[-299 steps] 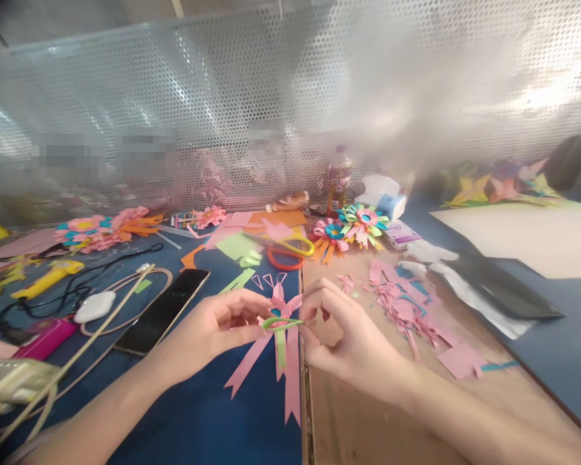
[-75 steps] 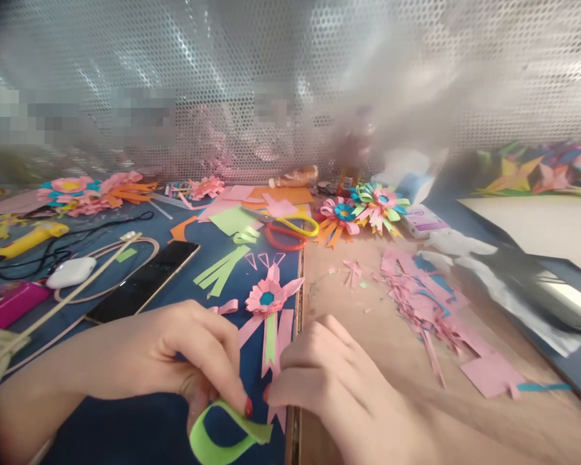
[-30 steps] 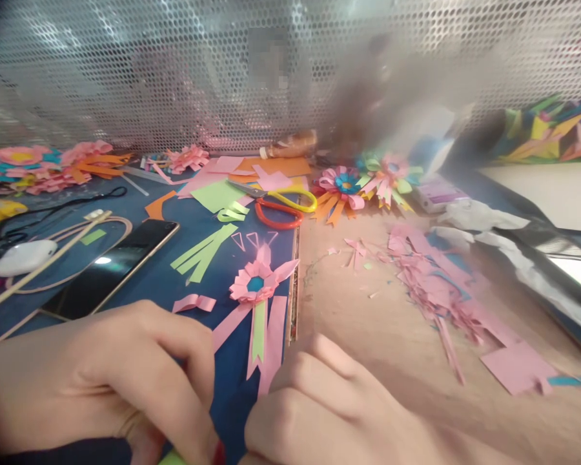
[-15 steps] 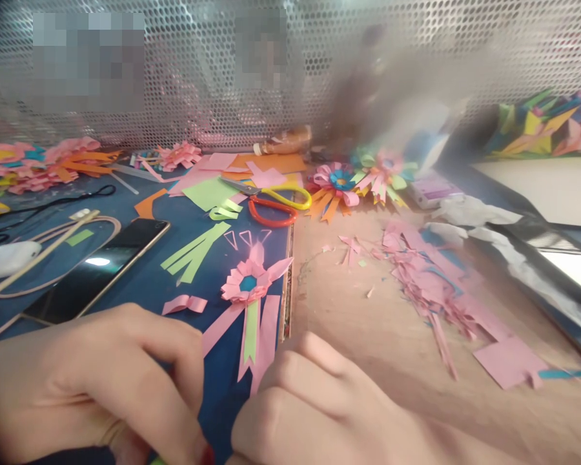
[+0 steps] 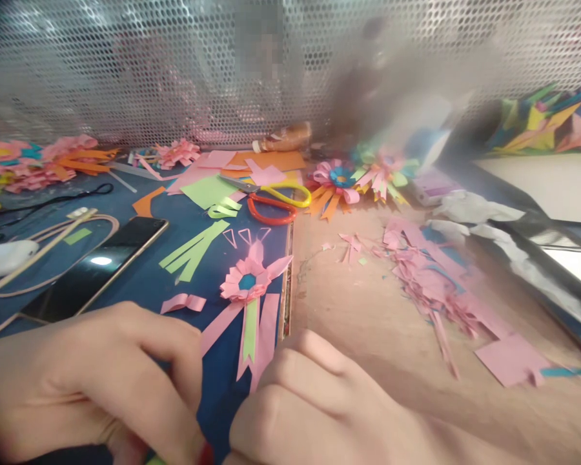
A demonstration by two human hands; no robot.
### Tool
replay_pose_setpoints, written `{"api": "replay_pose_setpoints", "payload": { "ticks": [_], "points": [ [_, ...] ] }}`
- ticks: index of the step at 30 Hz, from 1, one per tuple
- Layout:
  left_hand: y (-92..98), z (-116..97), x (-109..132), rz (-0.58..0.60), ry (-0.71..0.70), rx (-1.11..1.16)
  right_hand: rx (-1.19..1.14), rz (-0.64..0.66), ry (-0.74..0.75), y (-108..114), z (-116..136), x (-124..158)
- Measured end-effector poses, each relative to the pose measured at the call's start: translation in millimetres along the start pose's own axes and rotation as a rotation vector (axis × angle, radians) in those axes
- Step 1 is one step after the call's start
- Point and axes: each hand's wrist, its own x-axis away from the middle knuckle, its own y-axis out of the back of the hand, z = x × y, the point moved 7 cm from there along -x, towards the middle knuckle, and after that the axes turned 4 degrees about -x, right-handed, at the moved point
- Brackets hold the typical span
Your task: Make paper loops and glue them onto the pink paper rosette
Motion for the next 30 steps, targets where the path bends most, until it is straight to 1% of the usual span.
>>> {"api": "replay_pose_setpoints", "payload": {
  "ticks": [2,4,7,11,18,24,30],
  "points": [
    [1.3,-2.1,-1.0,0.034,0.037,-0.013,0.009,-0.012,-0.004,1.5,0.0,-1.1],
    [2.6,-3.6,-1.5,0.059,0.074,-0.038,0.029,-0.07,-0.031,4.5,-1.0,-1.3],
    [4.0,-5.3,-1.5,0.062,0.098,-0.059,0.054,-0.112,-0.056,4.7,-2.2,-0.1],
    [2.6,-5.7,-1.7,0.069,0.089,-0.035,0.013,-0.065,-0.024,-0.3,-3.0,2.4],
    [2.8,-7.5,-3.6,0.066,0.03,-0.045,-0.074,-0.05,0.01,-0.3,-4.9,4.9],
    [1.9,-5.2,-4.0,0.077,0.046,-0.034,-0.047,0.0,0.006,-1.4,-4.6,3.8],
    [2.0,-5.9,-3.2,0.075,0.058,-0.045,-0.039,-0.009,0.004,-1.6,-4.8,3.4]
  ]
}}
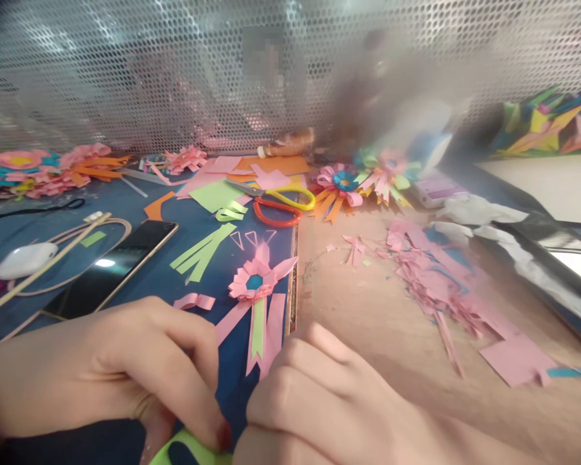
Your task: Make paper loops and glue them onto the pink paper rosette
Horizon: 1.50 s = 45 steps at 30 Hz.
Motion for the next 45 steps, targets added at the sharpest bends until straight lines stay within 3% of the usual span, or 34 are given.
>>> {"api": "replay_pose_setpoints", "payload": {
  "ticks": [21,32,39,45],
  "points": [
    [4.1,-2.6,0.5,-0.035,-0.01,-0.027,-0.038,-0.037,-0.015,-2.4,-5.9,9.3],
    [2.3,-2.4,0.8,-0.024,0.002,-0.006,-0.034,-0.089,0.015,4.6,0.7,-0.4],
    [-0.7,-1.5,-0.3,0.003,0.014,0.113,-0.093,-0.191,-0.061,10.0,0.0,1.7],
    [9.5,-4.6,2.4,-0.151,-0.025,0.138,-0.387,-0.39,-0.309,17.7,-13.1,-2.8]
  ]
}}
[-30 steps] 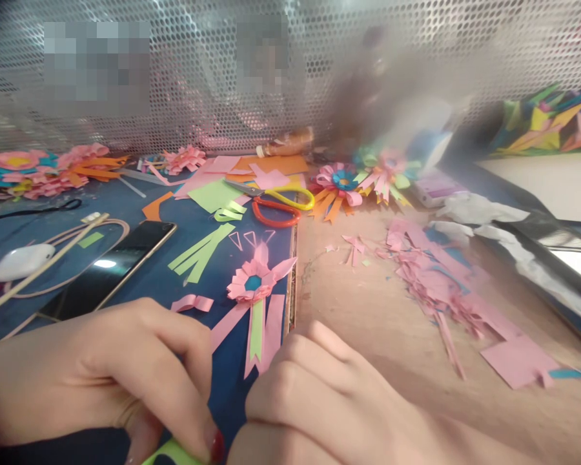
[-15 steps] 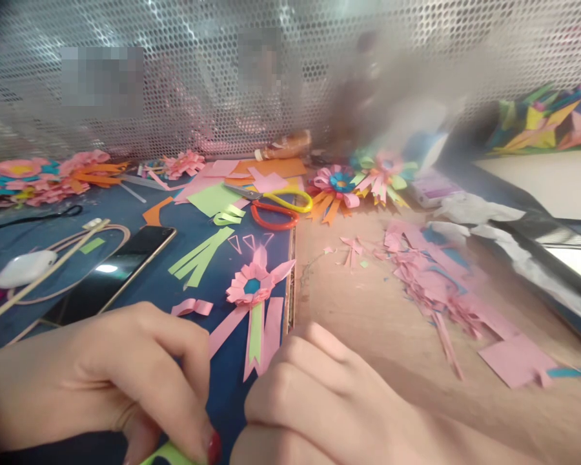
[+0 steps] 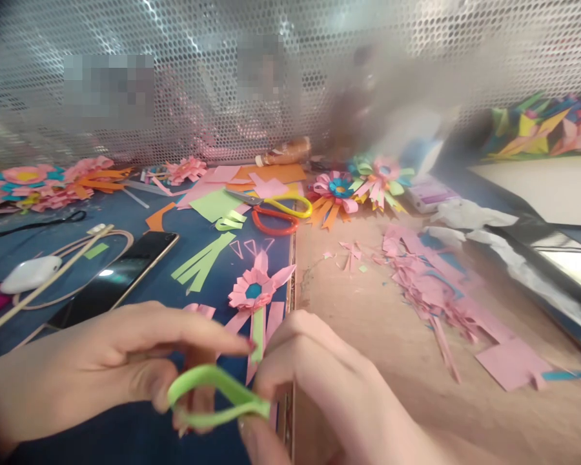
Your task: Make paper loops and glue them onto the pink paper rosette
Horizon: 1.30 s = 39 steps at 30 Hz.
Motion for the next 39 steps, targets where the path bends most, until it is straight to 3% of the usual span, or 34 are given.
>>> {"api": "replay_pose_setpoints", "payload": {
  "ticks": [3,7,16,25,33,39],
  "points": [
    [5.8,0.5,1.3,-0.087,-0.002,-0.01,-0.065,-0.051,-0.18,2.1,-8.0,-2.1],
    [7.9,-2.6,-0.6,-0.161,-0.032,-0.125,-0.067,-0.007,-0.319,1.1,-15.8,1.1],
    [12.6,-6.3,-1.2,-0.32,0.138,-0.441,-0.193,0.025,-0.582,-10.9,-27.7,4.4],
    [17.1,-7.2,1.9,-0.384,0.123,-0.471,-0.246,-0.024,-0.507,2.4,-24.3,3.2],
    [16.1,-9.7,1.7,-0.404,0.073,-0.496,-0.338,0.03,-0.68,-12.7,-38.1,10.9],
    [12.6,-11.6,5.0,-0.394,0.077,-0.533,-0.444,-0.009,-0.675,-17.3,-39.7,17.0]
  ]
}}
